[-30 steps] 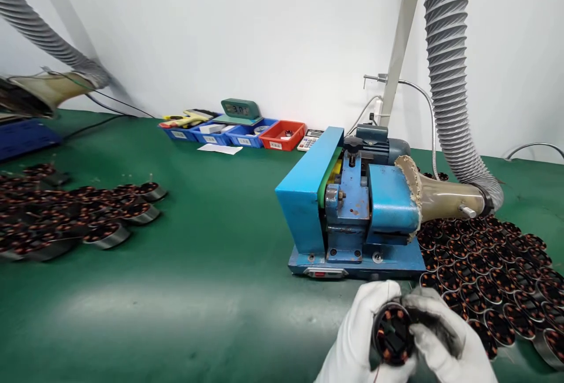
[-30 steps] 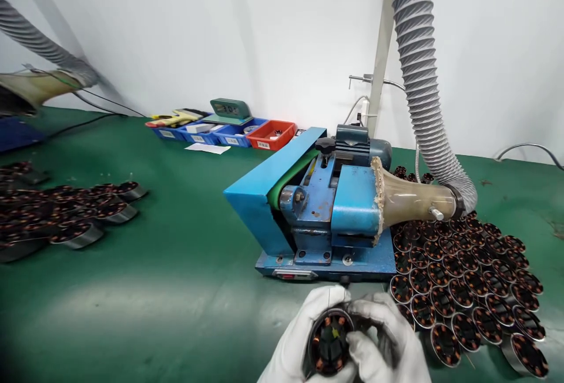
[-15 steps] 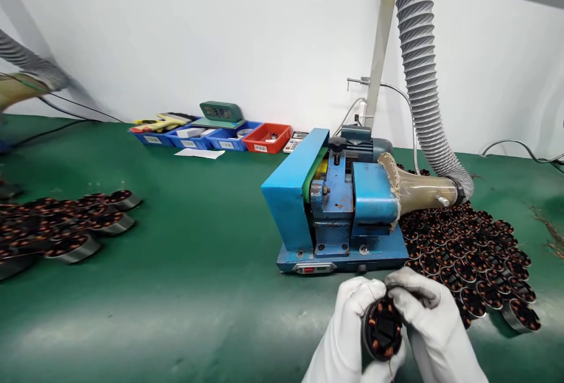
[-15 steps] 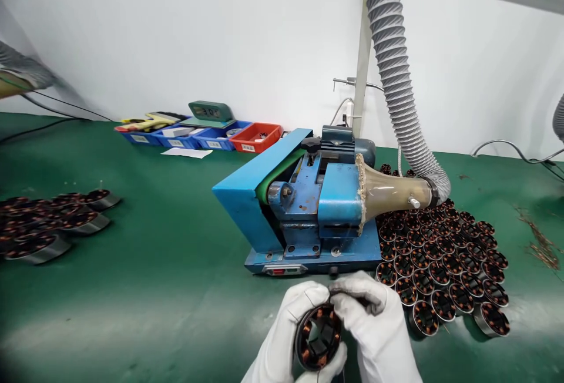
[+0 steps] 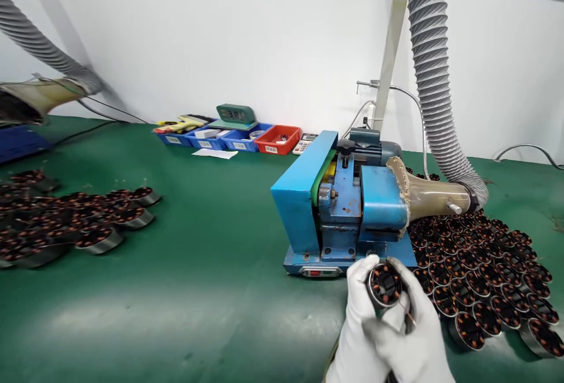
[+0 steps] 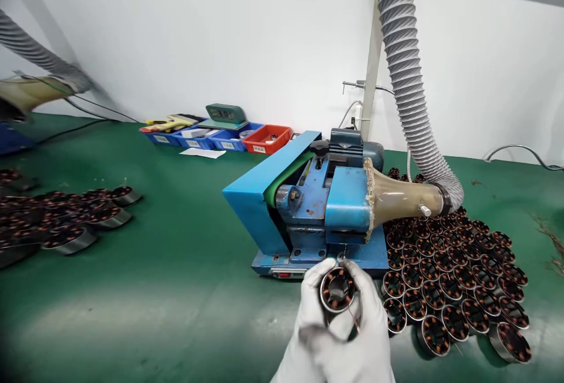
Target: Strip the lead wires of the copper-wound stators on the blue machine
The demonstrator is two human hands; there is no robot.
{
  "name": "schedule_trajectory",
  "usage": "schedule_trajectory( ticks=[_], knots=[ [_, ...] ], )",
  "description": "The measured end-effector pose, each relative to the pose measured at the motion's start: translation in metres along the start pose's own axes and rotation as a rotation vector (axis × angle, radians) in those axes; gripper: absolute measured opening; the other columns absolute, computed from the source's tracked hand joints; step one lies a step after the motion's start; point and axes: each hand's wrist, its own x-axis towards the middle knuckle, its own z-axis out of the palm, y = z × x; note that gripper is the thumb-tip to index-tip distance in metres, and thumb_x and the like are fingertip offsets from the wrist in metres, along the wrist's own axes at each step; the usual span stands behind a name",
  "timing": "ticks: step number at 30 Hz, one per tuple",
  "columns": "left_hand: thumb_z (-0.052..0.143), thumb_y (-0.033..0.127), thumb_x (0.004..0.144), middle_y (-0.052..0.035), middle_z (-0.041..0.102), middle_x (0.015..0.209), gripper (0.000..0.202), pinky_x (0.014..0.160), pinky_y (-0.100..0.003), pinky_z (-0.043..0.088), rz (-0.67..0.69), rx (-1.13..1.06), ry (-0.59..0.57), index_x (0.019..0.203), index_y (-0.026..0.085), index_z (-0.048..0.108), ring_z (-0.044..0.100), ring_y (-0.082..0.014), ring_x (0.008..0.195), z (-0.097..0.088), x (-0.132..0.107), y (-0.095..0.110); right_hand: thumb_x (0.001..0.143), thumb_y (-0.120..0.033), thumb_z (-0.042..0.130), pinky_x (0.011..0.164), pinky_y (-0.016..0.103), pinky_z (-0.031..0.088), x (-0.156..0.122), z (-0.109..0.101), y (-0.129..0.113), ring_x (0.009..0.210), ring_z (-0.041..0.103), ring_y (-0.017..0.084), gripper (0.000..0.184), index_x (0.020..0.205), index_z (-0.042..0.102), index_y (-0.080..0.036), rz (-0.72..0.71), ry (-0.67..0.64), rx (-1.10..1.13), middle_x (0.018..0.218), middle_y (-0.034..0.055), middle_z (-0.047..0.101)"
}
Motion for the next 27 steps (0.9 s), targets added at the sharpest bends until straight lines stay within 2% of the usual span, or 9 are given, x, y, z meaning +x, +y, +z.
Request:
schedule_trajectory(
  ticks=[3, 6, 11, 13, 17, 20, 22, 24, 27],
  knots=[
    [0.060, 0.031, 0.082, -0.0127, 0.048, 0.131, 0.045, 0.101, -0.042, 0.046, -0.132, -0.181, -0.007, 0.124, 0.022, 0.046, 0.051, -0.0261, 0.122, 0.009, 0.010, -0.003, 0.061, -0.031, 0.077, 0.089, 0.040, 0.053, 0.014, 0.012, 0.002, 0.101, 0.067, 0.030, 0.046, 0.103, 0.069, -0.017, -0.025, 0.089, -0.108, 0.109, 0.0116, 0.072],
    [0.054, 0.033, 0.087, -0.0123, 0.049, 0.131, 0.040, 0.103, -0.042, 0.044, -0.180, -0.246, -0.017, 0.124, 0.023, 0.045, 0.051, -0.0247, 0.123, 0.015, 0.020, -0.001, 0.067, -0.031, 0.075, 0.087, 0.037, 0.053, 0.031, 0.017, -0.005, 0.098, 0.067, 0.027, 0.041, 0.104, 0.068, -0.016, -0.050, 0.056, -0.097, 0.107, 0.0112, 0.072],
    [0.050, 0.033, 0.090, -0.0124, 0.049, 0.128, 0.036, 0.106, -0.047, 0.040, -0.131, -0.176, -0.047, 0.124, 0.024, 0.042, 0.051, -0.0241, 0.122, 0.017, 0.029, -0.002, 0.070, -0.035, 0.075, 0.057, 0.027, 0.052, 0.040, 0.018, -0.015, 0.063, 0.062, 0.018, 0.044, 0.108, 0.067, -0.014, 0.006, 0.014, -0.127, 0.094, 0.0091, 0.073],
    [0.049, 0.035, 0.091, -0.0120, 0.046, 0.127, 0.036, 0.108, -0.047, 0.038, -0.128, -0.152, -0.064, 0.124, 0.024, 0.040, 0.050, -0.0241, 0.123, 0.018, 0.031, -0.002, 0.068, -0.035, 0.076, 0.051, 0.026, 0.049, 0.041, 0.019, -0.016, 0.056, 0.058, 0.016, 0.044, 0.105, 0.068, -0.014, 0.029, 0.032, -0.135, 0.087, 0.0071, 0.072],
    [0.046, 0.041, 0.091, -0.0111, 0.041, 0.125, 0.036, 0.109, -0.047, 0.036, -0.140, -0.141, -0.103, 0.121, 0.024, 0.039, 0.049, -0.0239, 0.121, 0.019, 0.034, 0.002, 0.065, -0.036, 0.077, 0.059, 0.029, 0.053, 0.045, 0.018, -0.018, 0.066, 0.063, 0.019, 0.043, 0.102, 0.069, -0.015, 0.059, 0.057, -0.129, 0.092, 0.0086, 0.074],
    [0.044, 0.037, 0.093, -0.0114, 0.041, 0.125, 0.033, 0.109, -0.048, 0.035, -0.142, -0.111, -0.111, 0.122, 0.023, 0.038, 0.048, -0.0242, 0.122, 0.017, 0.030, 0.002, 0.066, -0.037, 0.077, 0.067, 0.032, 0.055, 0.042, 0.015, -0.015, 0.075, 0.067, 0.023, 0.044, 0.103, 0.069, -0.015, 0.074, 0.036, -0.124, 0.097, 0.0103, 0.074],
    [0.048, 0.034, 0.091, -0.0110, 0.041, 0.126, 0.037, 0.103, -0.046, 0.042, -0.112, -0.078, -0.125, 0.125, 0.026, 0.036, 0.051, -0.0244, 0.119, 0.011, 0.021, -0.001, 0.061, -0.035, 0.081, 0.078, 0.035, 0.055, 0.031, 0.011, -0.006, 0.084, 0.069, 0.026, 0.043, 0.099, 0.071, -0.017, 0.050, 0.044, -0.085, 0.099, 0.0101, 0.074],
    [0.049, 0.032, 0.090, -0.0088, 0.044, 0.121, 0.035, 0.095, -0.042, 0.050, -0.019, -0.035, -0.108, 0.123, 0.029, 0.039, 0.055, -0.0233, 0.112, 0.000, 0.009, -0.005, 0.056, -0.033, 0.085, 0.085, 0.036, 0.054, 0.013, 0.006, 0.005, 0.093, 0.069, 0.028, 0.046, 0.098, 0.073, -0.019, 0.009, 0.045, 0.007, 0.101, 0.0097, 0.074],
    [0.039, 0.027, 0.094, -0.0052, 0.051, 0.111, 0.021, 0.085, -0.035, 0.056, 0.104, 0.039, -0.040, 0.112, 0.033, 0.049, 0.059, -0.0200, 0.101, -0.020, -0.006, -0.005, 0.060, -0.034, 0.085, 0.086, 0.037, 0.055, -0.016, -0.001, 0.016, 0.101, 0.068, 0.028, 0.046, 0.103, 0.071, -0.026, -0.048, 0.020, 0.210, 0.108, 0.0085, 0.073]
  ],
)
